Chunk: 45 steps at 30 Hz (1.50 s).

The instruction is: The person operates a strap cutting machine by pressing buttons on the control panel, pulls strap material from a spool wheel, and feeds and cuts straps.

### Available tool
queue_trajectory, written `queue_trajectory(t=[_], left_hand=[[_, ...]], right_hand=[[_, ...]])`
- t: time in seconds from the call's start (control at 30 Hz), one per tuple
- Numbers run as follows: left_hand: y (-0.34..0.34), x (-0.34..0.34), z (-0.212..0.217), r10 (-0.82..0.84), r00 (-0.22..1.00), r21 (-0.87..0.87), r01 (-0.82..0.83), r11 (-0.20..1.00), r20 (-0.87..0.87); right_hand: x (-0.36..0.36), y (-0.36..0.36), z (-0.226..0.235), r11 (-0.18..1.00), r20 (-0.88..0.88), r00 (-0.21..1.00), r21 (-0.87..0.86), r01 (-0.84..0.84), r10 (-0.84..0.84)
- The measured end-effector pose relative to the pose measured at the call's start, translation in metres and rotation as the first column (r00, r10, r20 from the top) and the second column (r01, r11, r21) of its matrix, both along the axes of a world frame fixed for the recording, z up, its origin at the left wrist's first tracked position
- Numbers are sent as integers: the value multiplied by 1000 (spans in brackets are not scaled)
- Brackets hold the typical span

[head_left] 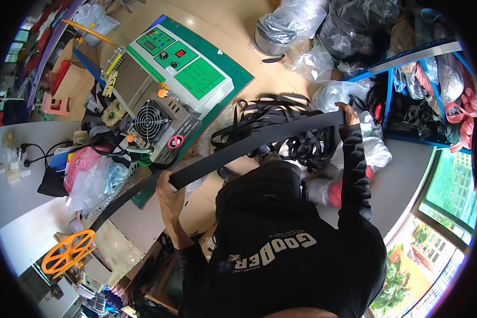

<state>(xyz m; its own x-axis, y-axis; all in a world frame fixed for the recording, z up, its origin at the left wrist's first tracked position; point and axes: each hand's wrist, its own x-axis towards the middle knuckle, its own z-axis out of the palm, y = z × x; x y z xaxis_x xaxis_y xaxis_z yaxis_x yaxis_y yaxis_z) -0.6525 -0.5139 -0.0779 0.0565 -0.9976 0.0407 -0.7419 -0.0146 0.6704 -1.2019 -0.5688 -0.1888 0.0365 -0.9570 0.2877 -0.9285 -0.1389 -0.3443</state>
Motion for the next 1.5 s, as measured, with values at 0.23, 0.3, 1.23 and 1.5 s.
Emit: queue_trajectory(t=[0.23,0.3,1.23,1.5], left_hand=[[-19,-44,-43,-288,853,52,296,954,435],[-25,-66,-45,-323,863,60,326,943,388],[-17,-100,-31,-417,905,40,415,909,83],[-45,-134,-19,-430,885,-188,459,868,176]], right_hand=[[94,-10,60,990,346,927,-64,-128,142],[116,-12,70,967,285,924,-104,-233,254],[111,-7,73,894,576,758,98,-436,307],[144,-4,75,888,376,853,138,-438,362]])
